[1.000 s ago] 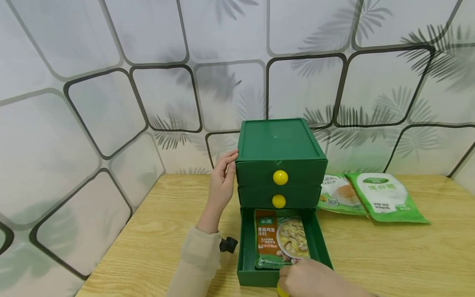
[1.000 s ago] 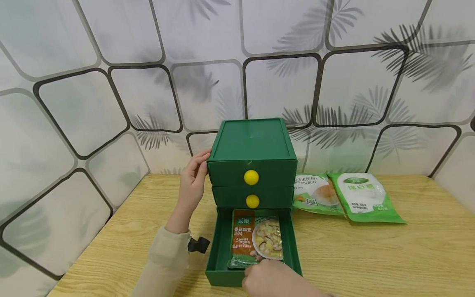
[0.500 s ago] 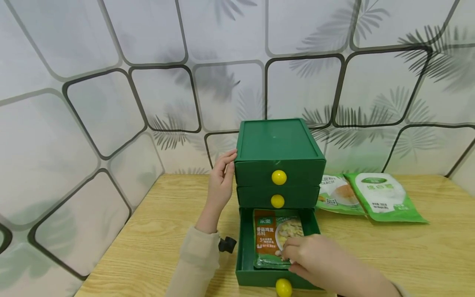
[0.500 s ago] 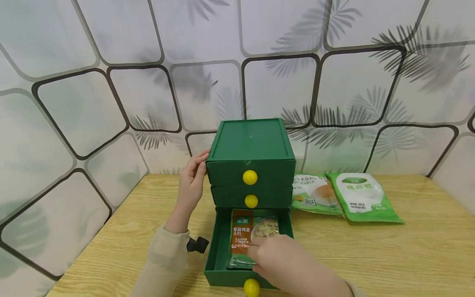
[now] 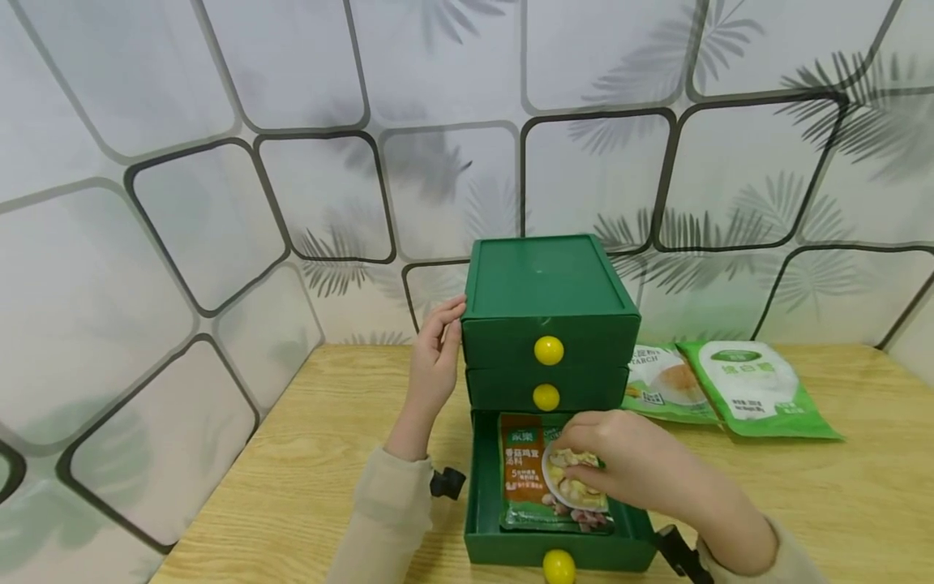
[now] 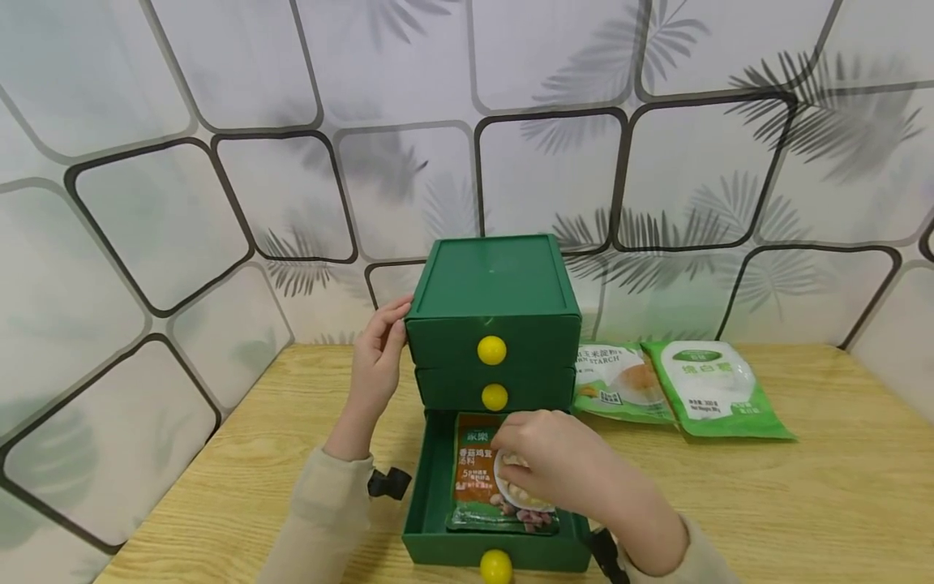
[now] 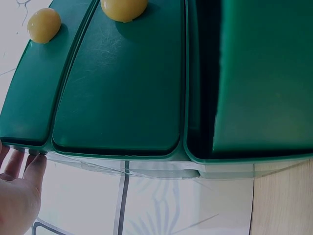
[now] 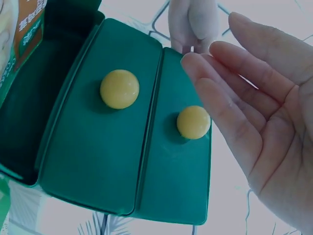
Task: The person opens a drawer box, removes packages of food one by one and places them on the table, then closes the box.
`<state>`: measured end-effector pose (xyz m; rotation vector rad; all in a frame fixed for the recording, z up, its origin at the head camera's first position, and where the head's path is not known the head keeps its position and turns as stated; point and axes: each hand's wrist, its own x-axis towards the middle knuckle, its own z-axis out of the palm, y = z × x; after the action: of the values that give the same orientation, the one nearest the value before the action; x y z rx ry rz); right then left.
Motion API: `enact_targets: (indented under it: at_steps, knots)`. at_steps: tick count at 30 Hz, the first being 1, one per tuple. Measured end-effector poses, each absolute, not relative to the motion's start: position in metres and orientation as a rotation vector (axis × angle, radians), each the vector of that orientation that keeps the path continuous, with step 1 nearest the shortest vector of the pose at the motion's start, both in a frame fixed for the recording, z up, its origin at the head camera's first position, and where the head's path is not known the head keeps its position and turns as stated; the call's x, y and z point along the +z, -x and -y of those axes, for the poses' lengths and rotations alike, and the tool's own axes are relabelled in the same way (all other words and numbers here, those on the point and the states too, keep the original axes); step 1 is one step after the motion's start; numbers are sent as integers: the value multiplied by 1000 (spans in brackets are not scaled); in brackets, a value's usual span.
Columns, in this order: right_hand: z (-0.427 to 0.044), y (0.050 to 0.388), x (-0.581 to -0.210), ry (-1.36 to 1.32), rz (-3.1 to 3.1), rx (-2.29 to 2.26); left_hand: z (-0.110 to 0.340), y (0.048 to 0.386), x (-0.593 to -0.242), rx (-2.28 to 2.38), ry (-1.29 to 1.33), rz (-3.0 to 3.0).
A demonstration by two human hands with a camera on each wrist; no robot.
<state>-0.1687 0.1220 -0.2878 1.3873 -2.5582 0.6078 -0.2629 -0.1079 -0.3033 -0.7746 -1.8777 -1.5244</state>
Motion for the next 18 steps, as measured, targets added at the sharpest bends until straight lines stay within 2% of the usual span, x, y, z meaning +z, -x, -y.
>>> enact_targets:
  at_steps: [18]
  knots:
    - [-135, 194, -312, -1380, 2755, 629, 110, 268, -309, -1491, 785, 1873]
